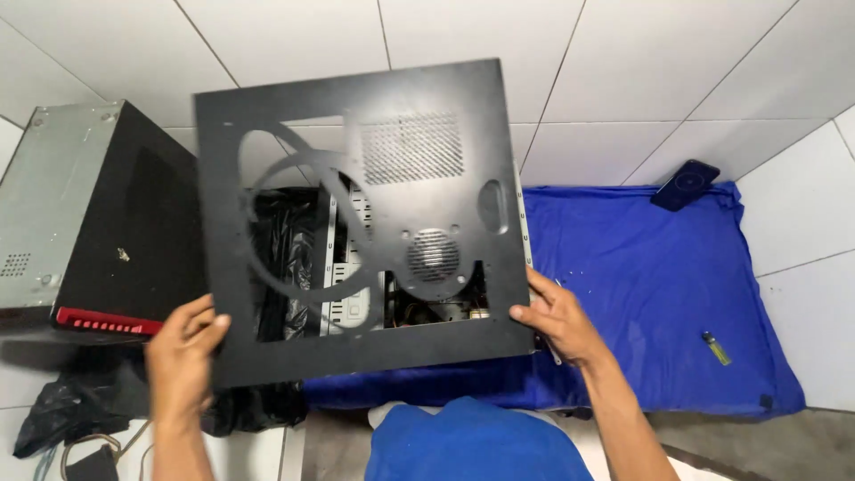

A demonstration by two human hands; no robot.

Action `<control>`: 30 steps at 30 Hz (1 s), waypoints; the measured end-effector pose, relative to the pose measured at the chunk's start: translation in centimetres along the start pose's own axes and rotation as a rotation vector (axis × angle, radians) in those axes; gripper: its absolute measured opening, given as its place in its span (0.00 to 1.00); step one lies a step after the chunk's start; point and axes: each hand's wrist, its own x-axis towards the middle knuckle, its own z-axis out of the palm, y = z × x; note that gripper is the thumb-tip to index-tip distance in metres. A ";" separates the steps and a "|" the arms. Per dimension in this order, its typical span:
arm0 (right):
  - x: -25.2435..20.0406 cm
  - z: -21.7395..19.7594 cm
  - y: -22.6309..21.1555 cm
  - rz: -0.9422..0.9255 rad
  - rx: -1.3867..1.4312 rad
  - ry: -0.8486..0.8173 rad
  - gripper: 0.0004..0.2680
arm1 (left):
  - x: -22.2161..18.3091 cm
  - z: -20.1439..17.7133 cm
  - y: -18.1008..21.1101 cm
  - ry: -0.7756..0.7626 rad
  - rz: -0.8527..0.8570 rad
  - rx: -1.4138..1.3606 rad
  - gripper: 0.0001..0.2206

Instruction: Reassembling a desktop computer by installing the DVD drive, power supply unit, and side panel, and securing them with screws.

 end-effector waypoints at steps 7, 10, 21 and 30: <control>0.1 -6.8 5.1 0.024 -0.208 0.248 0.27 | 3.3 7.5 -8.5 -0.102 -0.009 0.026 0.18; 0.3 -8.5 6.5 0.030 -0.359 0.269 0.25 | 4.9 9.5 -11.4 -0.156 -0.051 0.082 0.16; 2.1 -14.0 12.9 0.121 -0.634 0.292 0.24 | 7.2 13.3 -16.9 -0.199 -0.041 0.351 0.16; 3.6 -13.7 14.2 0.147 -0.725 0.287 0.24 | 6.6 13.8 -16.4 -0.106 0.109 0.595 0.14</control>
